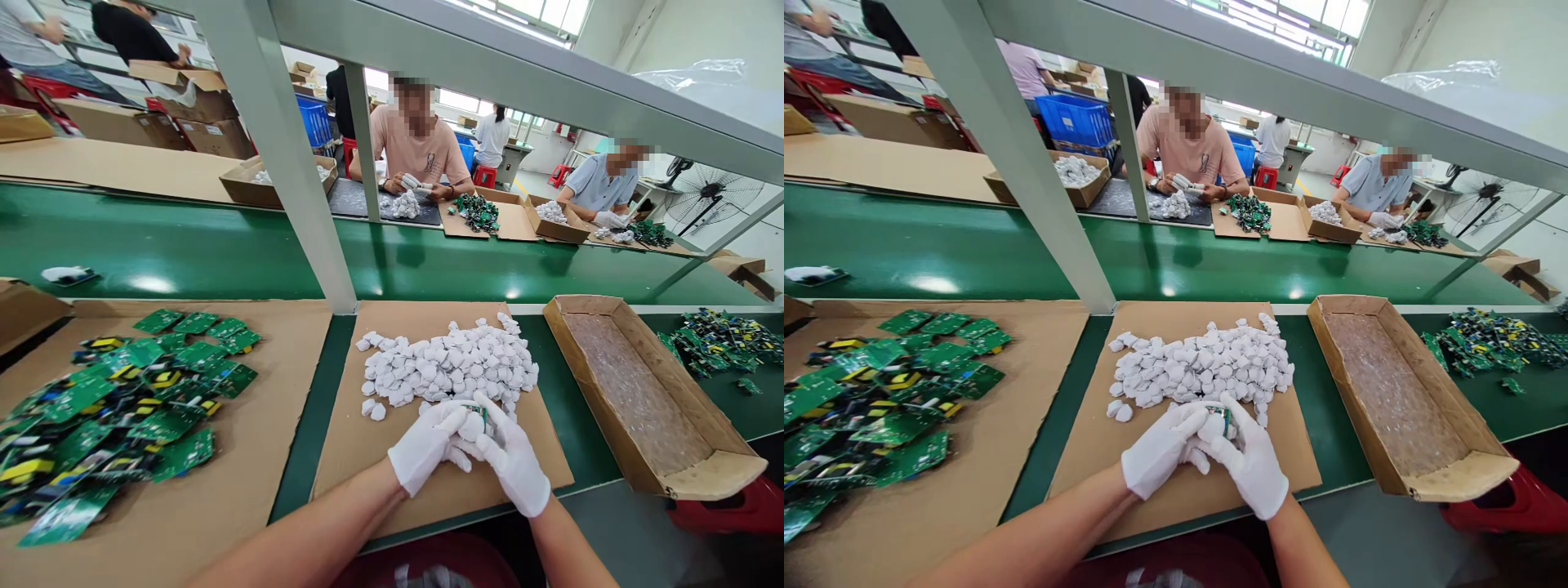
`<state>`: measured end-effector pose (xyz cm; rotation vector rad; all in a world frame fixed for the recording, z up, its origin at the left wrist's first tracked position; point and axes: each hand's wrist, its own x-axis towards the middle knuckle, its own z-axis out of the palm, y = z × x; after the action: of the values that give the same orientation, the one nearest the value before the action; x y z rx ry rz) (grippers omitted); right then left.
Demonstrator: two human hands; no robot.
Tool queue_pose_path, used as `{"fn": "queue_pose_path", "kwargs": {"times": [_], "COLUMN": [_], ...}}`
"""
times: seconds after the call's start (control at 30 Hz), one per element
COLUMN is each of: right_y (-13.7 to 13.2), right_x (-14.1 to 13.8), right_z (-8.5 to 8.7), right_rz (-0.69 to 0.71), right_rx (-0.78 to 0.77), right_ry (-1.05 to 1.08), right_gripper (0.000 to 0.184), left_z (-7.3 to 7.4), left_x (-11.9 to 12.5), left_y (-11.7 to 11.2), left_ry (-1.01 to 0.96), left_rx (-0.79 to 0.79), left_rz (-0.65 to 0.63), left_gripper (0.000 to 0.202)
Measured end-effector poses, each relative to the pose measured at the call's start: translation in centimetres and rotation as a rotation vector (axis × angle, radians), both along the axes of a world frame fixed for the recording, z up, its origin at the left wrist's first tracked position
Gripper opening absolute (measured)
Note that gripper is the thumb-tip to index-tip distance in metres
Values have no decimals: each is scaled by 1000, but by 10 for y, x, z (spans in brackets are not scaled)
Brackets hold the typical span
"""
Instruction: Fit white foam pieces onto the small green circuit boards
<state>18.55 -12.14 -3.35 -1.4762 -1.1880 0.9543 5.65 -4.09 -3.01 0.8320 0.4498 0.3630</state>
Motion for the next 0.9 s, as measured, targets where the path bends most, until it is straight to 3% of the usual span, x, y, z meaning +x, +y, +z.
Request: {"fn": "queue_pose_path", "kwargs": {"times": [0.2, 0.4, 0.5, 0.67, 0.9], "right_y": [0, -3, -4, -2, -1], "right_x": [-2, 2, 2, -4, -3], "right_z": [-1, -3, -3, 0, 2], "right_rz": [-88, -119, -100, -212, -165], "right_rx": [-50, -37, 9, -103, -21], "right_ry": [-2, -113, -72, -30, -32], "right_gripper": [49, 47, 51, 48, 41], "left_z": [15, 18, 19, 19, 23], "left_x": [-1, -3, -3, -3, -4], "left_y": [-4, 0, -1, -6, -4], "left_ry": [34, -53, -44, -5, 61], "left_rx": [133, -2, -9, 157, 161], "left_rz": [-55, -125, -119, -43, -59], "left_gripper": [38, 29, 33, 50, 40]}}
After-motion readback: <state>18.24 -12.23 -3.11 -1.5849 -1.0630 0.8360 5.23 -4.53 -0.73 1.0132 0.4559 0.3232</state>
